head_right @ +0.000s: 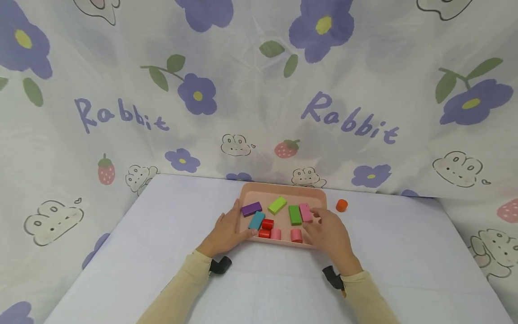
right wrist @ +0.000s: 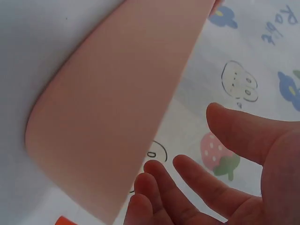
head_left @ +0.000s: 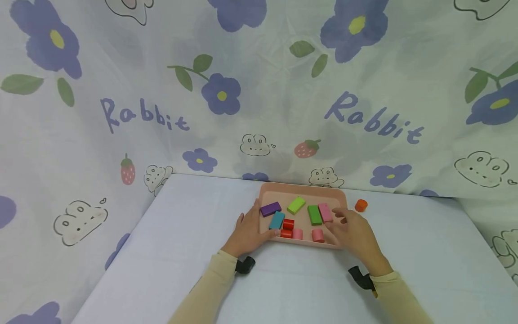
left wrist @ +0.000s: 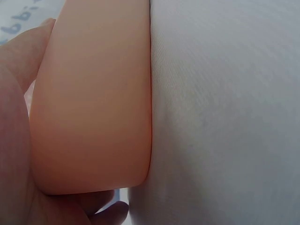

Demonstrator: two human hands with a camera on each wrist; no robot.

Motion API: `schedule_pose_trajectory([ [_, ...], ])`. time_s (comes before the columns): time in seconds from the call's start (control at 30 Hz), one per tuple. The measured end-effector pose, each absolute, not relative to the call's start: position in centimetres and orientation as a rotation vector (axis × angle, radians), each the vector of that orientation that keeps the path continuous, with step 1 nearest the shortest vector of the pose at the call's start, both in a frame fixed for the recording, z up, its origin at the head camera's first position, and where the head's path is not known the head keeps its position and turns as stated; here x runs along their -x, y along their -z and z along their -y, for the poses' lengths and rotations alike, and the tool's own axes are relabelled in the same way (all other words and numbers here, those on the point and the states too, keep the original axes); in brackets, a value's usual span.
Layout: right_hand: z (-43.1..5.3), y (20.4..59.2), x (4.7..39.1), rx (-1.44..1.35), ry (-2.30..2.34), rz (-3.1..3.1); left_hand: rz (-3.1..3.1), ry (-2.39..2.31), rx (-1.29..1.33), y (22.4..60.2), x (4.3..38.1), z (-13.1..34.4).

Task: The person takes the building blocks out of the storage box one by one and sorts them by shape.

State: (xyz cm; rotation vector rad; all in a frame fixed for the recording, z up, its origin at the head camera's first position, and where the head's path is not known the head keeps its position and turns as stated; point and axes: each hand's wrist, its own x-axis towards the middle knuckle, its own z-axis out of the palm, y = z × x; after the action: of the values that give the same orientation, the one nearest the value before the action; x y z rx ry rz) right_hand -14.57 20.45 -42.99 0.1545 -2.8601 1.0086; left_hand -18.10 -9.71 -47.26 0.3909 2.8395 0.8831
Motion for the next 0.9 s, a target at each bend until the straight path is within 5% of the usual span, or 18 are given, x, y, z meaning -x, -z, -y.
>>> schedule_pose_trajectory([
  [0.9,-17.7,43.9,15.4,-0.064,-0.897,3.115,-2.845,-0.894,-0.402,47.7,18.2,9.8],
])
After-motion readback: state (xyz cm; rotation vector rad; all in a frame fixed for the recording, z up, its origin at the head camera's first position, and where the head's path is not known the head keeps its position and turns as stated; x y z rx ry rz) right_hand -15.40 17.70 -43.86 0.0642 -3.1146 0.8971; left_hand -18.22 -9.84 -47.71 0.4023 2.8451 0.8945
